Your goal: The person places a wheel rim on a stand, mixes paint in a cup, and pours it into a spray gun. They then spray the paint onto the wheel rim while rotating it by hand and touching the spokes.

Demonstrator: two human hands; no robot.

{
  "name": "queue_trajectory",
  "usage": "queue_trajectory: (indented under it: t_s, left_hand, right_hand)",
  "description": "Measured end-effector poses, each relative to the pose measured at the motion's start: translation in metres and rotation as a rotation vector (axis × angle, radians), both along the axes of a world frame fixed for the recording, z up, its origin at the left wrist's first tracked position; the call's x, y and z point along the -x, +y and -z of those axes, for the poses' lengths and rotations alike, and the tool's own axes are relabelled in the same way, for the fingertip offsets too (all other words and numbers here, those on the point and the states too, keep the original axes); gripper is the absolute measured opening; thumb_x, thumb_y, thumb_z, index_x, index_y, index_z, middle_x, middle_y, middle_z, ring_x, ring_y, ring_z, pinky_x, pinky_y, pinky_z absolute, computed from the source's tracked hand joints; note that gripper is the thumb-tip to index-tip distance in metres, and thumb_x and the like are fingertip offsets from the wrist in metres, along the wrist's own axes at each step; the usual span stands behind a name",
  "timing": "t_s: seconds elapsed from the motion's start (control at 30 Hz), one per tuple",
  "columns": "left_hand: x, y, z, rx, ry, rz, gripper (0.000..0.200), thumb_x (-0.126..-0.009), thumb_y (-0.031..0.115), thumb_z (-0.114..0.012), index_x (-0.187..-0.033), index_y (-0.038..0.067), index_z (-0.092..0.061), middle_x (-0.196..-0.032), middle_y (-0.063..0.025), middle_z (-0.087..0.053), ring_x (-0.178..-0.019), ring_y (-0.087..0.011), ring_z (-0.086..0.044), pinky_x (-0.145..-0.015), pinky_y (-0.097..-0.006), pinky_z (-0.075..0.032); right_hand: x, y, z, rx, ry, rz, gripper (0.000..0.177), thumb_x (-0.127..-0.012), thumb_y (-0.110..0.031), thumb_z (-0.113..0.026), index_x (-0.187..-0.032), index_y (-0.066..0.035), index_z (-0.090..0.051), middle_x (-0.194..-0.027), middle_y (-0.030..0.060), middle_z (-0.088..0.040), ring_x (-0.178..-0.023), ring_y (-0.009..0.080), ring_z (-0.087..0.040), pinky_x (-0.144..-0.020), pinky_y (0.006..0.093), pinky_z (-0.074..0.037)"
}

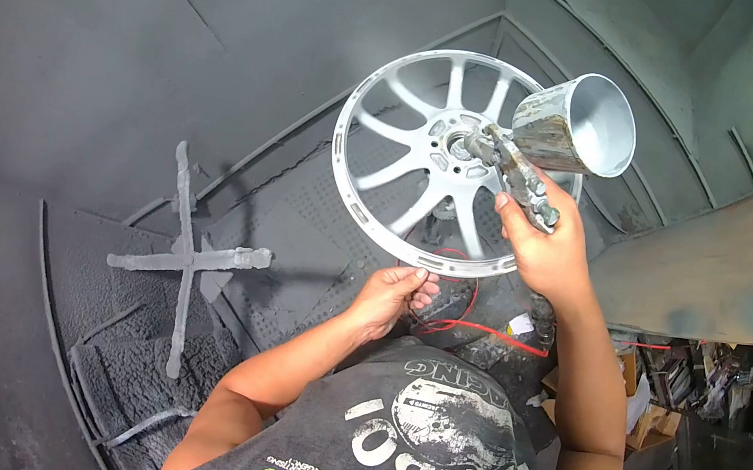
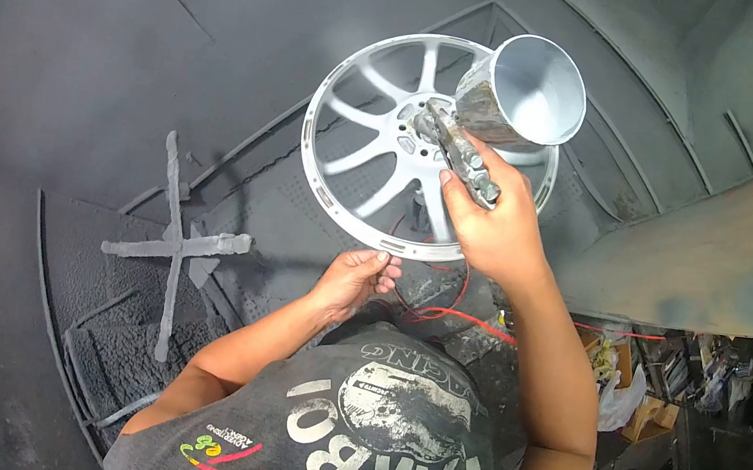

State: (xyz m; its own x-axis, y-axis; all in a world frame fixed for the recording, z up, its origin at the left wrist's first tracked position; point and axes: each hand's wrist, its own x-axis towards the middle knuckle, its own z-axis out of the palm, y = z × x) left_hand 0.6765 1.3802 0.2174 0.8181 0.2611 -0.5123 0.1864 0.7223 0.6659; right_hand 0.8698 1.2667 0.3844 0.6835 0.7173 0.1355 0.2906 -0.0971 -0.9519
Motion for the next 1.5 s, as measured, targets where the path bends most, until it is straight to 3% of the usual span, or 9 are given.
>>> queue_trajectory:
  t_s: [0.7, 0.8, 0.93, 1.13, 1.27, 1.33, 1.4, 1.47, 1.5]
  left_hand:
    - [-0.019, -0.022, -0.007, 0.074, 0.054, 0.083, 0.03, -0.1, 0.027, -0.059, -0.111, 0.0, -0.066, -0.094, -0.0046, -0.071, -0.075, -0.0102, -0.062, -0.069, -0.0242, -0.05]
    - [-0.02, -0.023, 0.0, 0.035, 0.053, 0.104, 0.027, -0.1, 0.026, -0.059, -0.11, 0.001, -0.067, -0.09, -0.0037, -0.07, -0.074, -0.0095, -0.061, -0.07, -0.0241, -0.049]
    - [-0.015, -0.025, 0.019, -0.124, -0.04, 0.293, 0.023, -0.101, 0.026, -0.057, -0.097, 0.005, -0.065, -0.079, -0.0005, -0.062, -0.069, -0.0082, -0.054, -0.068, -0.0239, -0.046]
    - [-0.037, -0.063, 0.038, -0.416, -0.061, 0.456, 0.038, -0.103, 0.036, -0.05, -0.076, 0.009, -0.049, -0.068, 0.0027, -0.048, -0.064, -0.0076, -0.044, -0.062, -0.0248, -0.038]
    - [-0.055, -0.108, 0.075, -0.556, 0.009, 0.458, 0.034, -0.103, 0.033, -0.052, -0.08, 0.007, -0.052, -0.069, 0.0023, -0.05, -0.067, -0.0078, -0.048, -0.062, -0.0263, -0.041]
    - [-0.056, -0.136, 0.102, -0.582, 0.043, 0.375, 0.032, -0.103, 0.032, -0.052, -0.084, 0.007, -0.054, -0.071, 0.0022, -0.052, -0.067, -0.008, -0.05, -0.062, -0.0265, -0.043]
    - [-0.043, -0.173, 0.139, -0.597, -0.025, 0.261, 0.026, -0.102, 0.032, -0.053, -0.098, 0.007, -0.058, -0.079, 0.0009, -0.058, -0.067, -0.0089, -0.054, -0.064, -0.0265, -0.047]
    - [-0.025, -0.203, 0.175, -0.648, 0.066, 0.244, 0.028, -0.099, 0.034, -0.056, -0.099, 0.007, -0.061, -0.076, -0.0014, -0.062, -0.066, -0.0114, -0.056, -0.06, -0.0303, -0.046]
    - [-0.014, -0.216, 0.157, -0.352, 0.238, 0.25, 0.028, -0.1, 0.036, -0.055, -0.1, 0.008, -0.061, -0.078, -0.0015, -0.062, -0.068, -0.0118, -0.058, -0.06, -0.0305, -0.047]
  right_hand:
    - [-0.014, -0.056, 0.0, 0.098, -0.322, 0.305, 0.041, -0.09, -0.008, -0.063, -0.128, 0.005, -0.057, -0.115, 0.0285, -0.065, -0.111, 0.0397, -0.065, -0.095, 0.0383, -0.048]
    - [-0.01, -0.088, 0.014, 0.143, -0.241, 0.369, 0.043, -0.092, -0.007, -0.061, -0.133, 0.003, -0.054, -0.118, 0.0246, -0.066, -0.106, 0.0338, -0.067, -0.095, 0.0371, -0.048]
    - [-0.001, -0.156, 0.066, 0.163, 0.016, 0.34, 0.046, -0.095, -0.007, -0.06, -0.139, -0.002, -0.049, -0.119, 0.0099, -0.067, -0.093, 0.0146, -0.064, -0.071, 0.0299, -0.055]
    - [0.03, -0.225, 0.15, 0.419, 0.514, 0.4, 0.027, -0.091, -0.014, -0.066, -0.117, -0.005, -0.063, -0.103, 0.003, -0.069, -0.08, 0.0115, -0.063, -0.055, 0.0266, -0.052]
    - [0.028, -0.26, 0.216, 0.497, 0.546, 0.169, 0.027, -0.09, -0.011, -0.065, -0.115, -0.005, -0.063, -0.1, 0.0031, -0.069, -0.076, 0.0129, -0.064, -0.052, 0.0273, -0.05]
    - [0.021, -0.282, 0.267, 0.49, 0.184, -0.081, 0.036, -0.089, -0.01, -0.063, -0.123, -0.002, -0.059, -0.105, 0.0118, -0.07, -0.091, 0.0236, -0.066, -0.081, 0.0354, -0.052]
    - [0.024, -0.288, 0.265, 0.526, 0.366, -0.208, 0.046, -0.088, -0.012, -0.064, -0.131, -0.002, -0.055, -0.106, 0.0175, -0.069, -0.1, 0.0294, -0.065, -0.093, 0.0376, -0.047]
    - [0.03, -0.29, 0.265, 0.526, 0.256, -0.348, 0.03, -0.088, -0.009, -0.065, -0.116, -0.001, -0.06, -0.102, 0.0067, -0.07, -0.096, 0.0155, -0.064, -0.089, 0.0316, -0.049]
    - [0.032, -0.295, 0.279, 0.574, 0.25, -0.424, 0.032, -0.086, -0.009, -0.066, -0.117, -0.001, -0.06, -0.103, 0.0079, -0.07, -0.096, 0.0171, -0.064, -0.089, 0.0326, -0.049]
